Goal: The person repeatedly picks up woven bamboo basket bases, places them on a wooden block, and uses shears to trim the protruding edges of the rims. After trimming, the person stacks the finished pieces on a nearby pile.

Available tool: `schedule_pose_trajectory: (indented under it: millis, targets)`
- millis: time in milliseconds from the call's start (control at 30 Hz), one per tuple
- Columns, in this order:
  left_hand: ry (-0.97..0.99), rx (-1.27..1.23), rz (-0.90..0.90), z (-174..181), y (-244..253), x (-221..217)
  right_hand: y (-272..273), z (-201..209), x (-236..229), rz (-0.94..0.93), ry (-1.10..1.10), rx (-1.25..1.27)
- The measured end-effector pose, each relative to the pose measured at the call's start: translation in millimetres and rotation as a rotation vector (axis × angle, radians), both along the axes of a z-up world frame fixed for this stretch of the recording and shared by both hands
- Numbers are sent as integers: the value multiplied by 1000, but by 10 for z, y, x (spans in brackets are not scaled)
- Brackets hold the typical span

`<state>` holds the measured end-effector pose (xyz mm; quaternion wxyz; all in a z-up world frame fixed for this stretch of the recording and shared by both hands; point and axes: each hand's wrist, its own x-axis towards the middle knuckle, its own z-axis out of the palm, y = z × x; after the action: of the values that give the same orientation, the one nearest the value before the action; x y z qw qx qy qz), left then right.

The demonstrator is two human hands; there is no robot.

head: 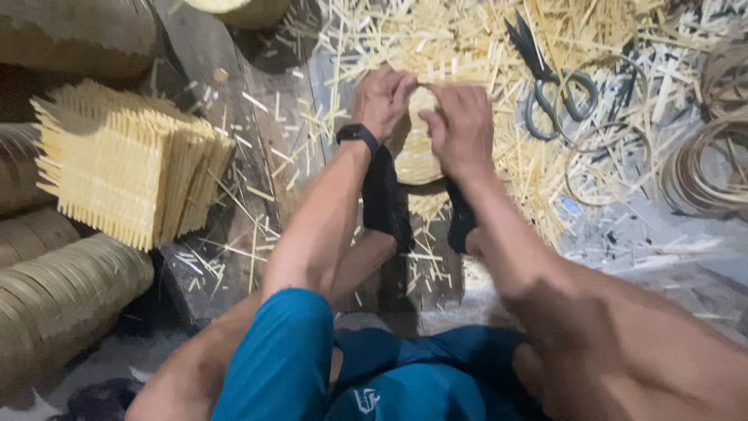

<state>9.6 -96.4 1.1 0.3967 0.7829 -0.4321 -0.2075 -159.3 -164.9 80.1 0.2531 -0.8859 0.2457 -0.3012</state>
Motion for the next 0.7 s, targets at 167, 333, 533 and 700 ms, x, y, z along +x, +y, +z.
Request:
schedule_pose_trajectory:
  millis: [167,333,533,700]
  targets:
    - [169,-34,56,-249,-50,63,-537,-420,385,35,52,404]
    - [509,90,184,-429,-20,126,-644,-856,305,-43,264,806]
    - [883,-100,315,-305,-107,126,-598,-621,472,19,185,650]
    - [74,-133,585,-208,320,-56,-442,-155,813,40,556,502]
